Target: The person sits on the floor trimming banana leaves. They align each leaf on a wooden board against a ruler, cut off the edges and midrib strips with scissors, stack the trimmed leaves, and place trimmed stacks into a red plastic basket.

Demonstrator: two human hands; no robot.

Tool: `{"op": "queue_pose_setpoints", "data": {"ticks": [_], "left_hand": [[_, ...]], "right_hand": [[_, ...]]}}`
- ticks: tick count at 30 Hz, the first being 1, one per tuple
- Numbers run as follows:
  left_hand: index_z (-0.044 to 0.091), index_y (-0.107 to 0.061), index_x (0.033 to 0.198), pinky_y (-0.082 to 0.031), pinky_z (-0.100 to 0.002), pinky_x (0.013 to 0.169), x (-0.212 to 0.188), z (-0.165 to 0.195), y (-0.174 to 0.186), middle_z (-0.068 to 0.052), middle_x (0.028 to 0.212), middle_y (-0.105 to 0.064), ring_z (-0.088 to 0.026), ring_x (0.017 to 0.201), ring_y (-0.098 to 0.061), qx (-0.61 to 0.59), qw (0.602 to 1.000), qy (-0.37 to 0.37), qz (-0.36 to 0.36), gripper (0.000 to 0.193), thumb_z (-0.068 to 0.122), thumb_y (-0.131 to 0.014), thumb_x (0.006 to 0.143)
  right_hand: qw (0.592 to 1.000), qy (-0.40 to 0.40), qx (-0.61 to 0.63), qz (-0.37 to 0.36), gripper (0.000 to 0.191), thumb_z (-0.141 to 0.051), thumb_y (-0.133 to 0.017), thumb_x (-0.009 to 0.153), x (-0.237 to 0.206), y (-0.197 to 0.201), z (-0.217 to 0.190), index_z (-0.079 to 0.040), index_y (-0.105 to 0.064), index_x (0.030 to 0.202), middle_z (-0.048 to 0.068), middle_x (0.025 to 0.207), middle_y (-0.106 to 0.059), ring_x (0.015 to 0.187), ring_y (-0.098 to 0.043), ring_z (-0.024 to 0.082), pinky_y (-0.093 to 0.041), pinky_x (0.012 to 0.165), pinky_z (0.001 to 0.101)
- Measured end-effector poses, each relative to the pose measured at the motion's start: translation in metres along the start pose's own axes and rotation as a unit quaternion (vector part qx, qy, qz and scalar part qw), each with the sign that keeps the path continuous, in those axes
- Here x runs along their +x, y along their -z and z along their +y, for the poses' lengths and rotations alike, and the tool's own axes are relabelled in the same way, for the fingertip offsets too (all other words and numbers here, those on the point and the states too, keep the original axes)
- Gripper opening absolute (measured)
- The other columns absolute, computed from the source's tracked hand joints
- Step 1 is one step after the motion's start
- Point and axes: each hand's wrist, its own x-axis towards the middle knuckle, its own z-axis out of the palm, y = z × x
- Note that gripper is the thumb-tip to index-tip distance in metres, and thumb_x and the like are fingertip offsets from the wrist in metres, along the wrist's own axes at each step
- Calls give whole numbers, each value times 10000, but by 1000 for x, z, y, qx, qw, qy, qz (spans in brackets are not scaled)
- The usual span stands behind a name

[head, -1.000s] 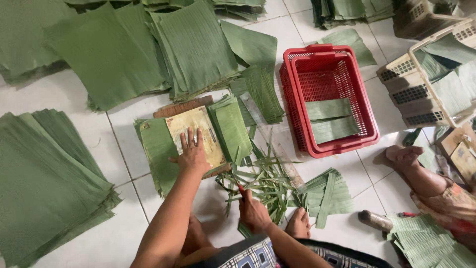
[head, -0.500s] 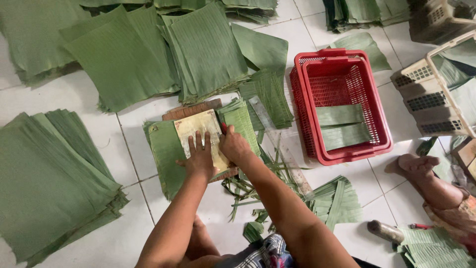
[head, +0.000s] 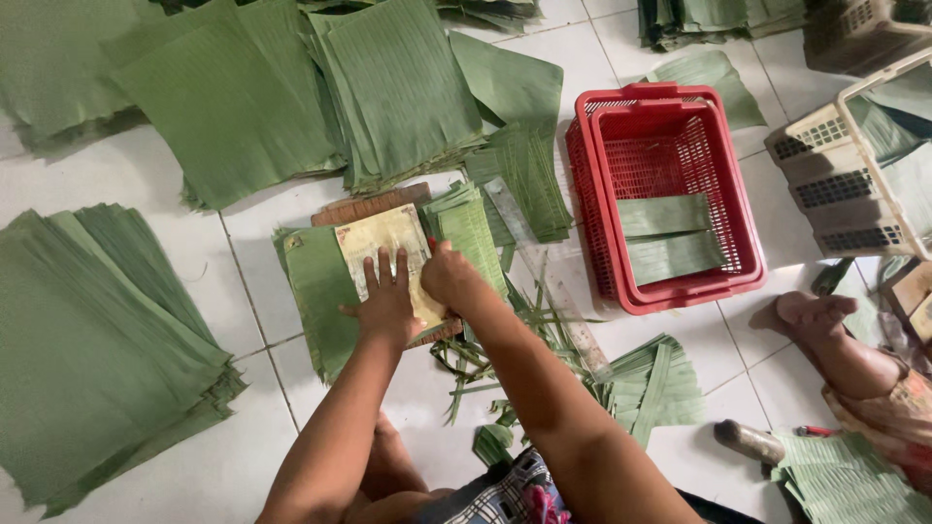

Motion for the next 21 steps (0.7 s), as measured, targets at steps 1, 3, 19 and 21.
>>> {"op": "queue_pose_setpoints", "data": {"ticks": [1,3,19,21], "left_hand": [[336,71,1643,-293,-844,1049,0,0,-1,35,1730,161,-276,1603,63,1,1000,0,11,1290,396,-879,772],[345,61,1650,-293,-843,1041,1,0,-2,32,1734,141,-277,1599,47,1,1000,0,28,1288,353,-883,773],[333,39,1636,-276,-837,1072,-9,2,6,45,1735,123,-263,1600,41,-24,1000,10,9,1289,392,-898,753],[335,30,1641,-281,-845,1044,-4,2,2,42,1736,122,-267,1589,34,-14,999,10,28,1266,344,-886,768]], "right_hand": [[1000,-4,8,-3,402,-261,-432,989,-12,-3,10,54,-497,1228,412,1135,-646,1113,-624,570,-480,1012,593],[1000,5,12,-3,363,-283,-406,1032,-44,-10,32,37,-502,1173,410,1049,-672,1036,-661,564,-516,959,600],[995,84,28,36,276,-309,-482,1024,-167,-32,123,-80,-409,1160,298,784,-678,710,-643,530,-479,637,641],[995,79,58,15,330,-331,-448,1040,-130,-19,102,-52,-380,1202,315,766,-665,728,-655,514,-505,664,628]]}}
